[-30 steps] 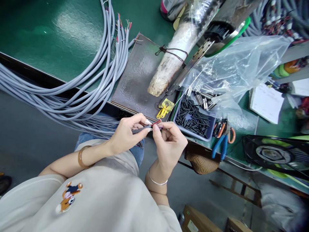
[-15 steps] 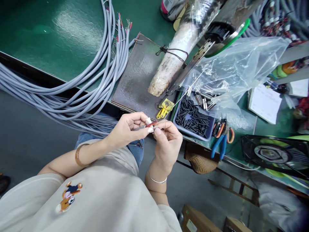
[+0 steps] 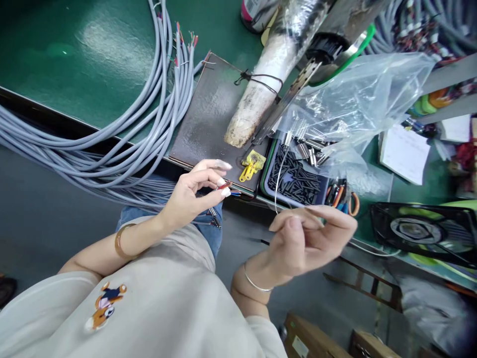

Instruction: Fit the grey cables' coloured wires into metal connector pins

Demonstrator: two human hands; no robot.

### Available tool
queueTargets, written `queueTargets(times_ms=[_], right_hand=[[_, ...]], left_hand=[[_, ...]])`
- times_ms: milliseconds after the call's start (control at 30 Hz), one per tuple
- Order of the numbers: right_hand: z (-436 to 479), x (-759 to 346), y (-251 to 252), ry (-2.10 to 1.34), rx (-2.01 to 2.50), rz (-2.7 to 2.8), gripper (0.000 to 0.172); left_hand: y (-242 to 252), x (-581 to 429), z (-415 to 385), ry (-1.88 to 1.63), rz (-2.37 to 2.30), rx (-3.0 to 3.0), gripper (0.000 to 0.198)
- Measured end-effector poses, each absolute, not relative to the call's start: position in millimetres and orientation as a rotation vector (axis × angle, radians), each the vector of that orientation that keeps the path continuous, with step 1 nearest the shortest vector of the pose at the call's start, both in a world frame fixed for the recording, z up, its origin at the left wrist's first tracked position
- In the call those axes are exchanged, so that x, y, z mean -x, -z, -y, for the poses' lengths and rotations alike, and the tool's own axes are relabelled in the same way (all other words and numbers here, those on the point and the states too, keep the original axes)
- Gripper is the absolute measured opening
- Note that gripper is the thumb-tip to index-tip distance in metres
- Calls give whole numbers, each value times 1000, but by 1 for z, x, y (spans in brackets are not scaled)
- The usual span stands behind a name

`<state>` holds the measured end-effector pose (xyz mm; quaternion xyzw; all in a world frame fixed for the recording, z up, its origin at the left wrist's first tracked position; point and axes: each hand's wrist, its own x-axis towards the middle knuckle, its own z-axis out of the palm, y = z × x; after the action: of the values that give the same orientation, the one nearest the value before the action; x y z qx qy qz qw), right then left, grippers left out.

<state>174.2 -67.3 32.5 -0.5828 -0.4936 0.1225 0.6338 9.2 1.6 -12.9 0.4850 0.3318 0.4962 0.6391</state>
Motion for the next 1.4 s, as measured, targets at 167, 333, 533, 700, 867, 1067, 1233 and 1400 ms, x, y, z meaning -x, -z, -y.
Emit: queueTargets(times_ms=[167,333,533,700,867,1067,1233,1400], right_hand=[[86,-212,-68,-771,1632,1740,4],[64,-259,-66,85,2234,1847,17],[-2,-299,-31,467,2395,1637,9],[-38,-303,-18,243,2280,1767,6],[-60,-303,-21,7,2287,1833,14],[-78,-305,-36,-129,2300,1884,26],[-39,-295,-55,-402,1897,1552,22],[25,-248,-61,-883,1533,1306,32]], left_hand=[[-13,5,-3,-953,-474,-1244,4],[-23,4,8,-576,-228,-1355,10],[18,-9,14,-880,-788,-1102,6],[20,15,-19,-1392,-928,-732,21],[3,26,-32,-1232,-860,-564,22],[0,19,-23,-1085,-802,-537,23],[-6,21,-21,-1018,-778,-548,20],[-9,6,-17,-933,-697,-656,20]])
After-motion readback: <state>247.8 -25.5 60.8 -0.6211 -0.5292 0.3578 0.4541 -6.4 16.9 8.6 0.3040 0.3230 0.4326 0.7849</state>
